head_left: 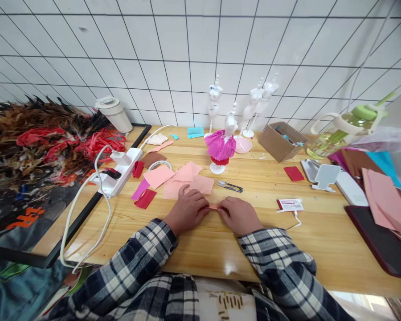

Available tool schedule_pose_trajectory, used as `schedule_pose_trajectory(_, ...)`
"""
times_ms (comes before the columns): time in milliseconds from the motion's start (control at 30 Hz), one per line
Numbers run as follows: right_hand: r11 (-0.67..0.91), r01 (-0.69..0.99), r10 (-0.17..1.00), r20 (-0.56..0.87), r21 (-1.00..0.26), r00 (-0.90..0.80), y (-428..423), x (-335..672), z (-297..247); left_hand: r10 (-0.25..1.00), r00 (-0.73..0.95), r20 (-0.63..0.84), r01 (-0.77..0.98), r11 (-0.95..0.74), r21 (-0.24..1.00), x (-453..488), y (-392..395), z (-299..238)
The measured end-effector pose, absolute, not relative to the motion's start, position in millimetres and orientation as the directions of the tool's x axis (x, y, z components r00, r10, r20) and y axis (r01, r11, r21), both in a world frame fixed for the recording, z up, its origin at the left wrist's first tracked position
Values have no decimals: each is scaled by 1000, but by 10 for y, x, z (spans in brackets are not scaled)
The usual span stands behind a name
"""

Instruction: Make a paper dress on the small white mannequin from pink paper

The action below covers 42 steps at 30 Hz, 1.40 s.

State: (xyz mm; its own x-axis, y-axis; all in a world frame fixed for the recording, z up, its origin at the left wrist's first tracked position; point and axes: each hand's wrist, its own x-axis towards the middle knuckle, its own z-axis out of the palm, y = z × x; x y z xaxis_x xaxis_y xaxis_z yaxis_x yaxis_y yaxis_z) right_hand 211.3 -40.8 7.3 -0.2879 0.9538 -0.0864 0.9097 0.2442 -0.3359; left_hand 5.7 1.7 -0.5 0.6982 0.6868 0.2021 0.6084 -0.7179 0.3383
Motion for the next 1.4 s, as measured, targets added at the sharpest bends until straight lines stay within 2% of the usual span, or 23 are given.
schedule_pose_trajectory(167, 133, 916, 966, -157, -378, -206, -350, 2097, 34, 721, 664, 196, 645, -686, 336, 80, 34, -9)
schedule_pose_trajectory(433, 173, 851, 958, -117, -495, -263, -325, 2122, -6, 716, 671, 189, 640, -690, 339, 72, 72, -28)
schedule_pose_trajectory(500, 155, 843, 961, -119, -514, -249, -319, 2136, -18, 730, 648, 218, 636, -675, 373, 51, 77, -15)
schedule_pose_trajectory(567, 89, 795, 972, -123, -600, -201, -302, 2148, -21, 782, 553, 288, 630, -618, 470, 29, 63, 14)
schedule_pose_trajectory(633, -20, 639, 984, -127, -769, -122, -276, 2149, -2, 868, 394, 302, 564, -487, 667, 23, 23, 48)
schedule_pose_trajectory(667, -71, 512, 988, -131, -856, -83, -259, 2144, 17, 914, 324, 243, 486, -381, 786, 33, -2, 63)
schedule_pose_trajectory(733, -123, 246, 990, -136, -961, -34, -220, 2120, 70, 930, 366, -47, 276, -60, 959, 80, -46, 88)
schedule_pose_trajectory(767, -128, 149, 991, -134, -981, -30, -198, 2103, 99, 887, 430, -168, 165, 106, 981, 116, -55, 100)
schedule_pose_trajectory(833, -119, 62, 992, -122, -991, -46, -151, 2066, 148, 817, 511, -266, -8, 313, 950, 196, -30, 137)
schedule_pose_trajectory(933, -94, 87, 993, -99, -992, -63, -79, 2028, 186, 847, 462, -264, -163, 373, 913, 294, 111, 223)
schedule_pose_trajectory(1167, -62, 184, 998, -57, -981, 35, 40, 2063, 100, 925, 295, -239, -249, 316, 915, 354, 355, 227)
schedule_pose_trajectory(1267, -32, 277, 997, -10, -960, 78, 31, 2057, 35, 873, 363, -325, -288, 437, 852, 359, 322, 139)
schedule_pose_trajectory(1400, -3, 377, 996, 32, -926, 88, -19, 2012, -5, 793, 463, -395, -239, 541, 807, 384, 275, 80)
